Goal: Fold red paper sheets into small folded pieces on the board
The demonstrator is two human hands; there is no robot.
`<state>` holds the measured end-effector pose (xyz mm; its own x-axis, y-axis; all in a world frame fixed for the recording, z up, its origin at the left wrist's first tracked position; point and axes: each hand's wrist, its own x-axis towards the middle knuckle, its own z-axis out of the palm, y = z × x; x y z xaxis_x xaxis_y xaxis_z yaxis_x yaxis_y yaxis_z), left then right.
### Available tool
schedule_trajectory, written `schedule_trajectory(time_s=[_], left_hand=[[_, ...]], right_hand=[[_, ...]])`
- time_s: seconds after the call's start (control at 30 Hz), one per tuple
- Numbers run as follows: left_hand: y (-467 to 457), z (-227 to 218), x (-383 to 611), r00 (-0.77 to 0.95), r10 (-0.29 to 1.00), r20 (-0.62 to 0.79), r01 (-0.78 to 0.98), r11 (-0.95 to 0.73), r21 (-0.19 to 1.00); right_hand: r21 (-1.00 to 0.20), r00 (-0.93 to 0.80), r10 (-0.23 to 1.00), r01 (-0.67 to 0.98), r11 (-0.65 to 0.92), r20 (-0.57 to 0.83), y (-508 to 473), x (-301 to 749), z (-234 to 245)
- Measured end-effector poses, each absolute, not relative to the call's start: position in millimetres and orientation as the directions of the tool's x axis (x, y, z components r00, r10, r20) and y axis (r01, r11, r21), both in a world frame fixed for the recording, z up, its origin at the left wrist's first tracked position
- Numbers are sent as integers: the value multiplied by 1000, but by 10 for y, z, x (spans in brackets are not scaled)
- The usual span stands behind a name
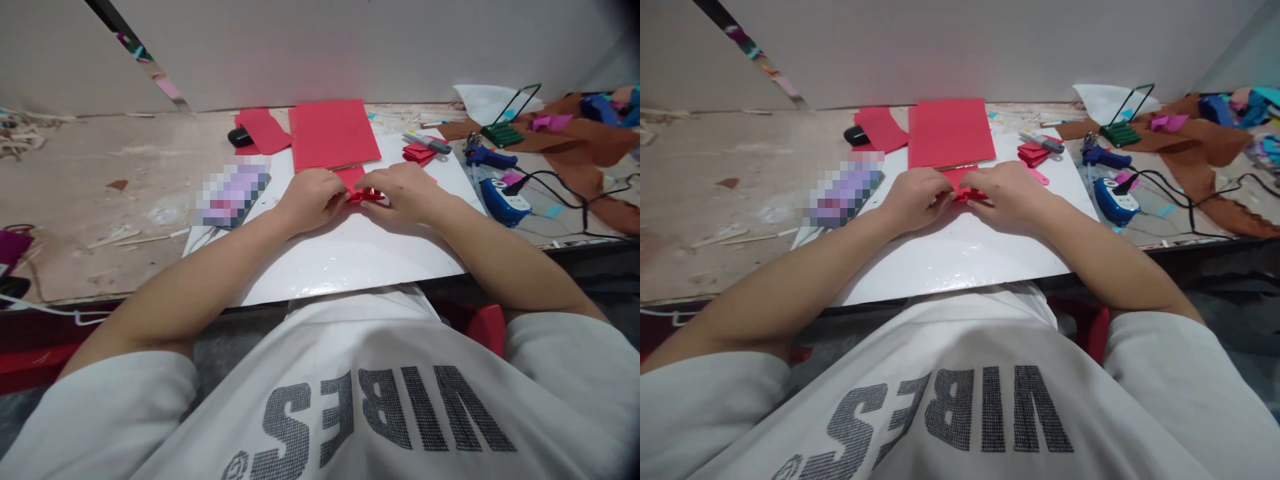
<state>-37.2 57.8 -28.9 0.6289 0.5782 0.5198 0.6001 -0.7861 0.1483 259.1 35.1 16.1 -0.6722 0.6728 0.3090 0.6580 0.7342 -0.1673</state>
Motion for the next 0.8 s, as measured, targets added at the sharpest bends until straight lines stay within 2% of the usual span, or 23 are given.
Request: schedule_trajectory(time_s=[0.1,0.2,0.37,0.47,0.57,0.8], left_hand=[[487,-208,-397,548,643,535,616,-743,261],[392,-160,-400,522,635,569,569,-757,323],[266,-112,-355,473,536,699,484,-821,302],[189,-41,-320,420,424,803,421,-874,241],[118,23,-287,394,357,847,377,-903,205],[87,-51,-240,318,473,822,398,-853,336]], right_hand=[[-214,-632,686,660,720,360,392,2566,142],[-314,-568,707,640,701,422,395,2550,141],[-420,-479,731,606,676,486,292,2529,168],[-442,-473,724,579,685,502,238,2508,161],[-444,-456,711,564,696,535,216,2489,130],[-464,-408,735,584,666,542,193,2467,82]])
